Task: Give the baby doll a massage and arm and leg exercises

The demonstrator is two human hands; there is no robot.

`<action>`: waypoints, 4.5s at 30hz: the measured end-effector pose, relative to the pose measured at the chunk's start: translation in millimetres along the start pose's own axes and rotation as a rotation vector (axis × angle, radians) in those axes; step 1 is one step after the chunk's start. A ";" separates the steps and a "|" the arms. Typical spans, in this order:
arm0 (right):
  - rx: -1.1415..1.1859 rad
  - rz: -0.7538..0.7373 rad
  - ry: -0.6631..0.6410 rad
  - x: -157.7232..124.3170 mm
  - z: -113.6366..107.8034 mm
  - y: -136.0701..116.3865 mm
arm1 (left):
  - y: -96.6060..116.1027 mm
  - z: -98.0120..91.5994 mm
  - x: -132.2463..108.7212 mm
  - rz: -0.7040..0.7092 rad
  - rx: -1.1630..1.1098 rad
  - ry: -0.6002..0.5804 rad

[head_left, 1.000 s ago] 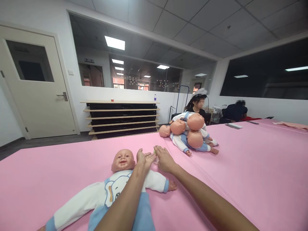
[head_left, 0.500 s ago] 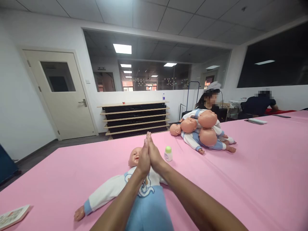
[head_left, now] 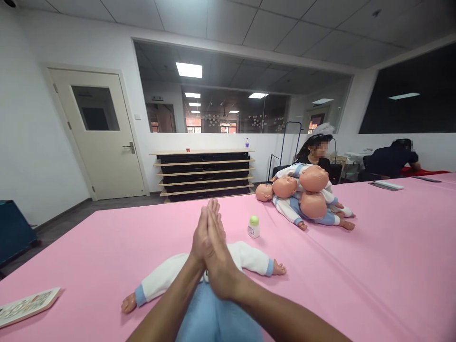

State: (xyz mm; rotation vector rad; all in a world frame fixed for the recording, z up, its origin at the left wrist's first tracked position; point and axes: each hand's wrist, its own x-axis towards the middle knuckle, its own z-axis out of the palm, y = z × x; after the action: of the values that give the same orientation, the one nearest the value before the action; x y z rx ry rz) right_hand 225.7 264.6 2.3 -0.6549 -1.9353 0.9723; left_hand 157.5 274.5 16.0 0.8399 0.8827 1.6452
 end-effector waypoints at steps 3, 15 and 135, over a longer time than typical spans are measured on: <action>-0.040 0.089 0.189 10.3 -18.4 23.1 | -13.3 -15.5 -12.3 0.047 0.278 -0.050; -0.466 0.087 -0.409 -53.4 -23.3 110.7 | -60.3 -87.2 -37.5 0.149 1.071 -0.169; -0.676 0.428 -0.092 -40.3 14.6 112.9 | -119.6 -137.6 -5.1 0.099 1.073 0.172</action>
State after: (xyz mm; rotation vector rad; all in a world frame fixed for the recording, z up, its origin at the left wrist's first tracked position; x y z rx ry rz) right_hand 241.7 292.7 -114.0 -1.4745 -2.2613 0.5720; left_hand 94.2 272.7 -155.1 1.4683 1.9278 1.2613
